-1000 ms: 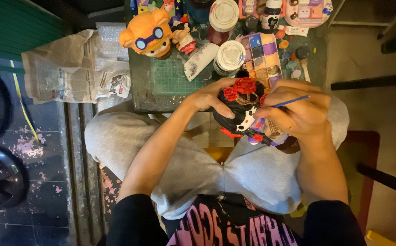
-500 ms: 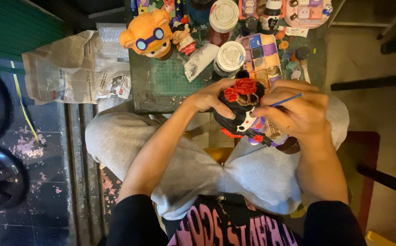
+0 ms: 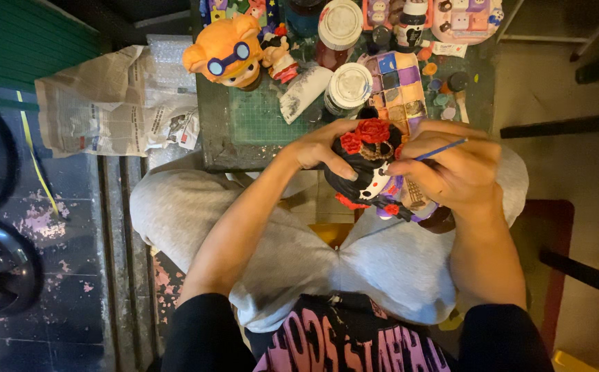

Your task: The person sits on the floor holding a decorative figurine on their lap and paints its details with a fine brush, dipping the brush into paint containers on the workbench and rotating the figurine to reach different sides.

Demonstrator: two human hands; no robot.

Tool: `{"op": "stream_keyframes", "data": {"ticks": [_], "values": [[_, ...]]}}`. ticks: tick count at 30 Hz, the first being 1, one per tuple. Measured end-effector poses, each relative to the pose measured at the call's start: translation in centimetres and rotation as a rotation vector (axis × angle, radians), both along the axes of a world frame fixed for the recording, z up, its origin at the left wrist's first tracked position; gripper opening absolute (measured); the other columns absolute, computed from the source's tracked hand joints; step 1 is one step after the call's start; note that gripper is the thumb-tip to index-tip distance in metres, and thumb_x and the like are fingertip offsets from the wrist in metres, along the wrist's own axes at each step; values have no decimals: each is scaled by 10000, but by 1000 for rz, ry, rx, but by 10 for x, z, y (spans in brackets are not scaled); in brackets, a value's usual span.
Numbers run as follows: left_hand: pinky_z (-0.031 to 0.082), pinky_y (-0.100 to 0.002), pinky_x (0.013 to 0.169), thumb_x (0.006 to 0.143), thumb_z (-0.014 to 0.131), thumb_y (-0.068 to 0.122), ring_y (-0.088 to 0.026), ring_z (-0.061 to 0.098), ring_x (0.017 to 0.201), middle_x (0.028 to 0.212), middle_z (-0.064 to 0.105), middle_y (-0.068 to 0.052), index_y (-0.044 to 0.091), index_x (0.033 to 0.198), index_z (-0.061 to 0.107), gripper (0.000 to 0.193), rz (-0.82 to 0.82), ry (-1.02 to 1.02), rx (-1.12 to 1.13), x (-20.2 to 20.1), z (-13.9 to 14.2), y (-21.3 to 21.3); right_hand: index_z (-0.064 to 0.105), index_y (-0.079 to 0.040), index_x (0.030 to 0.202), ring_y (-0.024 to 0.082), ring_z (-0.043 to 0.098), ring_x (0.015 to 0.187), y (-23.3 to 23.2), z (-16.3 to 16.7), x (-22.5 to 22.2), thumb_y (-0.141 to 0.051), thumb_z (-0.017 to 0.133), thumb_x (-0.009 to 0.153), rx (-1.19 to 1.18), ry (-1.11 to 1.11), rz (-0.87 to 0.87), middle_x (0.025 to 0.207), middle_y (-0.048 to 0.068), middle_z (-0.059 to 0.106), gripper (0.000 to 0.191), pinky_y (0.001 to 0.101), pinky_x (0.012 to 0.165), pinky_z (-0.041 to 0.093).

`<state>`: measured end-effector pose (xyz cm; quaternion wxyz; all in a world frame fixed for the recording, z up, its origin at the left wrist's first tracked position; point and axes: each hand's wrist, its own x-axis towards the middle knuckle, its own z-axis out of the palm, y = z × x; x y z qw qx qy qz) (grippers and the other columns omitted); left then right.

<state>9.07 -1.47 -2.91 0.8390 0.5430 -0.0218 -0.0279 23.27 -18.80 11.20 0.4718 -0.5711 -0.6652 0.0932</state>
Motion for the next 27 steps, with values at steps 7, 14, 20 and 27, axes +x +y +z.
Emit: {"op": "stream_keyframes", "data": {"ticks": [7, 14, 20, 27], "values": [[426, -325, 1160, 601, 896, 196, -187, 586, 1268, 1364, 651, -95, -25, 1455, 546, 949, -4, -8, -5, -1, 1, 0, 648, 51, 832, 259, 634, 685, 1, -1, 2, -43, 862, 839, 16, 10, 36, 757, 127, 649, 234, 337, 593, 500], [424, -327, 1156, 589, 897, 194, -195, 585, 1264, 1359, 652, -102, -32, 1455, 547, 960, 7, -14, 13, 0, 1, 0, 652, 47, 834, 256, 639, 688, 1, -1, 0, -37, 856, 840, 7, 19, 34, 758, 128, 650, 221, 335, 595, 504], [424, -327, 1155, 587, 895, 204, -194, 583, 1269, 1365, 648, -103, -34, 1457, 547, 967, 3, -9, 25, 0, 2, 1, 657, 51, 826, 256, 630, 668, 1, 1, 1, -40, 863, 822, 0, -11, 27, 737, 127, 638, 225, 333, 572, 485], [432, -335, 1151, 589, 907, 196, -195, 586, 1251, 1352, 650, -108, -36, 1451, 542, 965, -2, 20, -31, 0, 5, -1, 666, 34, 827, 252, 641, 683, 0, 0, 2, -34, 856, 835, -21, -25, 23, 757, 123, 653, 203, 332, 589, 499]]}}
